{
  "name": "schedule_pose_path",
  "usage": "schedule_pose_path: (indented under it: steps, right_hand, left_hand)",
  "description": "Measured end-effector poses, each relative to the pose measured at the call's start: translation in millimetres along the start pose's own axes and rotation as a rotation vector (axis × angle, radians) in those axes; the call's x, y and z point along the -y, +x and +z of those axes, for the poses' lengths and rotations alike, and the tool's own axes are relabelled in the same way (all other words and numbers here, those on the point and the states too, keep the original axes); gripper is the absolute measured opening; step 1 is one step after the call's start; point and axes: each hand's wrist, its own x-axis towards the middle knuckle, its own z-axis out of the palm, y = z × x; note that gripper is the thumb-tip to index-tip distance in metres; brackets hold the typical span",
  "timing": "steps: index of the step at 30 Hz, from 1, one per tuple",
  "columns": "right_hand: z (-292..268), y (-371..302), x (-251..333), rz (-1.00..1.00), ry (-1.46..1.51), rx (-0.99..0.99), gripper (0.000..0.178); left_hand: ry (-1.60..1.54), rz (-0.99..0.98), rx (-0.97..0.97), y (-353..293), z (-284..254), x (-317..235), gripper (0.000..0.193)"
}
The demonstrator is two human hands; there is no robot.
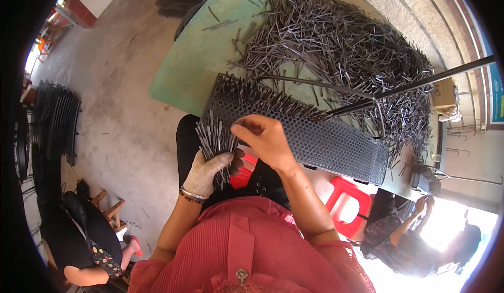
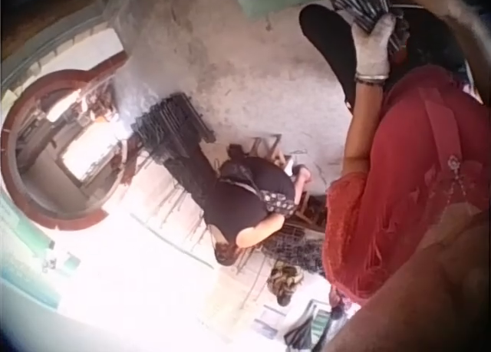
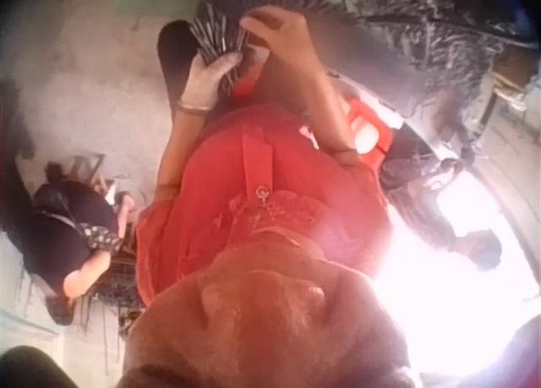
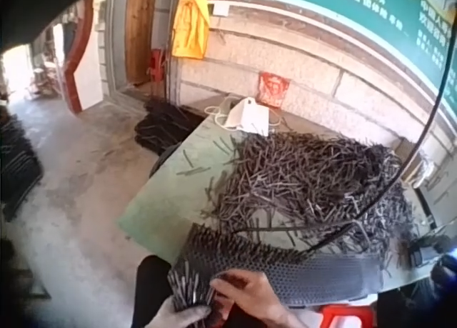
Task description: Inserting small metal rods into a perforated metal plate to assemble a component.
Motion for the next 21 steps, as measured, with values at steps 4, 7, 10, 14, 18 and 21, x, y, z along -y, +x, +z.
schedule_pose_path:
  steps: [4,7,10,14,18,21]
  right_hand:
    - [-6,6,9,-0.007,0.05,-0.111,0.019]
    - [-11,12,9,-0.046,0.122,-0.228,0.018]
    - [-13,13,8,-0.07,0.144,-0.306,0.018]
    - [-11,8,7,-0.022,0.189,-0.366,0.017]
    - [-3,-4,3,-0.031,0.15,-0.383,0.017]
    - [1,-15,7,-0.117,0.123,-0.412,0.018]
  left_hand:
    - [-0.031,-0.081,-0.006,7,-6,-2,0.03]
    - [0.038,-0.119,0.002,11,-11,-4,0.029]
    - [0.119,-0.17,0.015,15,-10,-9,0.029]
    - [0.128,-0.195,0.035,16,-9,-13,0.026]
    - [0.111,-0.137,0.071,16,-10,-10,0.018]
    - [0.087,-0.098,-0.032,15,-4,-6,0.02]
